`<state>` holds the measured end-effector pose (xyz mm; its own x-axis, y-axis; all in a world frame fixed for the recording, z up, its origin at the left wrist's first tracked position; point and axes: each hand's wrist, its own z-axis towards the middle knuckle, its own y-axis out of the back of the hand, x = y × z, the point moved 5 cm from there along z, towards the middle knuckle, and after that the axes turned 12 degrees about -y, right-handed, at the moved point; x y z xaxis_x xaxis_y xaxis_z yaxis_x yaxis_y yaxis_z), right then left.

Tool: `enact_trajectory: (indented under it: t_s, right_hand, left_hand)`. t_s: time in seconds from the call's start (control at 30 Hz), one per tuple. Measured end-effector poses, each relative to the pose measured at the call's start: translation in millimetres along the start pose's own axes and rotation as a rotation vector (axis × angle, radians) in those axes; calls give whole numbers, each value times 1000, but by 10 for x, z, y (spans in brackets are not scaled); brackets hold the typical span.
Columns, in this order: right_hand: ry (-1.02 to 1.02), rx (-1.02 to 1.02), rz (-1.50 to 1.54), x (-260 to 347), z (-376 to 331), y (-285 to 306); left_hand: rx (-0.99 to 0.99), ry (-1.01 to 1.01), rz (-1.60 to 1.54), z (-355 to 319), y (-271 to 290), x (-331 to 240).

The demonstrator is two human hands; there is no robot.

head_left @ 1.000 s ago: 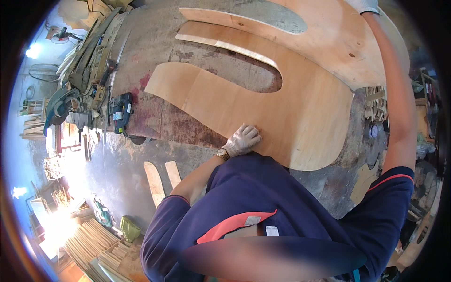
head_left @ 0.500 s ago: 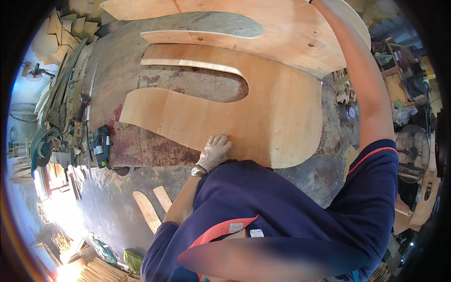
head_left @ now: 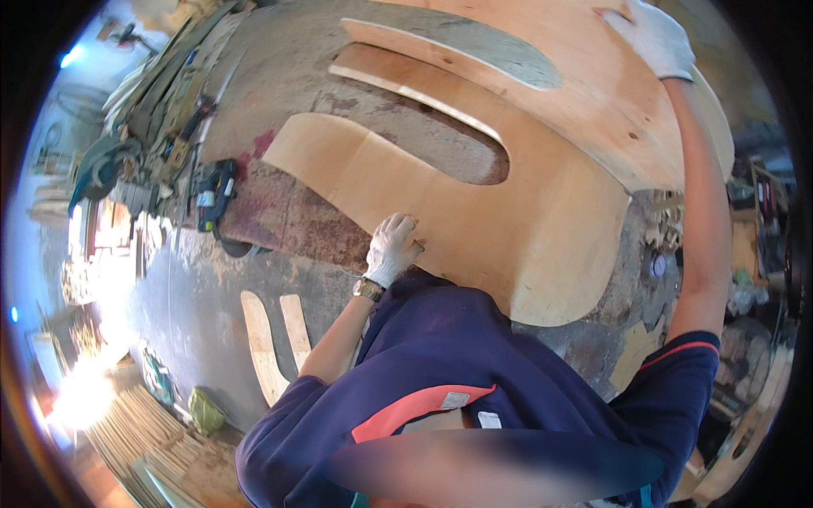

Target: The person uses a jigsaw to cut a curved wooden piece, then uses a nail gun to attach a smaller wooden strip to the larger piece. The person also uses a hammer to adjust the strip and inspects the assembly.

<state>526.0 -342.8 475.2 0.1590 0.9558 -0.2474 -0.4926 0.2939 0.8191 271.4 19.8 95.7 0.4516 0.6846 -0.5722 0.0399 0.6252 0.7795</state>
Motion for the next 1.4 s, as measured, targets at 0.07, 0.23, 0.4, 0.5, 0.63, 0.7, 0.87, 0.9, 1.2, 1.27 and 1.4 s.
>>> enact_trajectory:
  t_s: [0.07,0.23,0.4,0.5,0.63,0.7,0.87,0.9,1.2,1.27,1.4]
  right_hand:
    - [8,159,-73,-22,50,-137]
    - [-6,18,-26,90,-239,-104]
    - [-11,58,-84,599,-1500,187]
    - [-10,241,21,928,-2273,183]
    - [12,270,432,1111,-2893,-8]
    - [1,309,473,1118,-3116,-205]
    - [-48,330,497,1168,-3667,-650]
    - [-55,346,499,1170,-3757,-718]
    - [-67,297,516,1320,-3596,-1210]
    - [-136,473,362,1321,-3255,-1506]
    - [-181,271,380,1238,-2108,-1823]
  left_hand:
    - [-43,79,-18,-27,35,50]
    - [-254,389,-145,-236,76,215]
    - [-446,1055,-311,-685,-105,548]
    - [-647,1306,-1286,-764,-461,606]
    - [-631,1309,-2029,-577,-733,398]
    - [-720,1237,-1960,-475,-814,374]
    - [-827,1221,-1864,-407,-868,372]
    - [-812,1152,-1897,-386,-847,368]
    - [-748,1308,-1803,-495,-995,468]
    - [-709,1140,-1888,-444,-954,460]
    - [-645,1185,-2001,-462,-847,367]
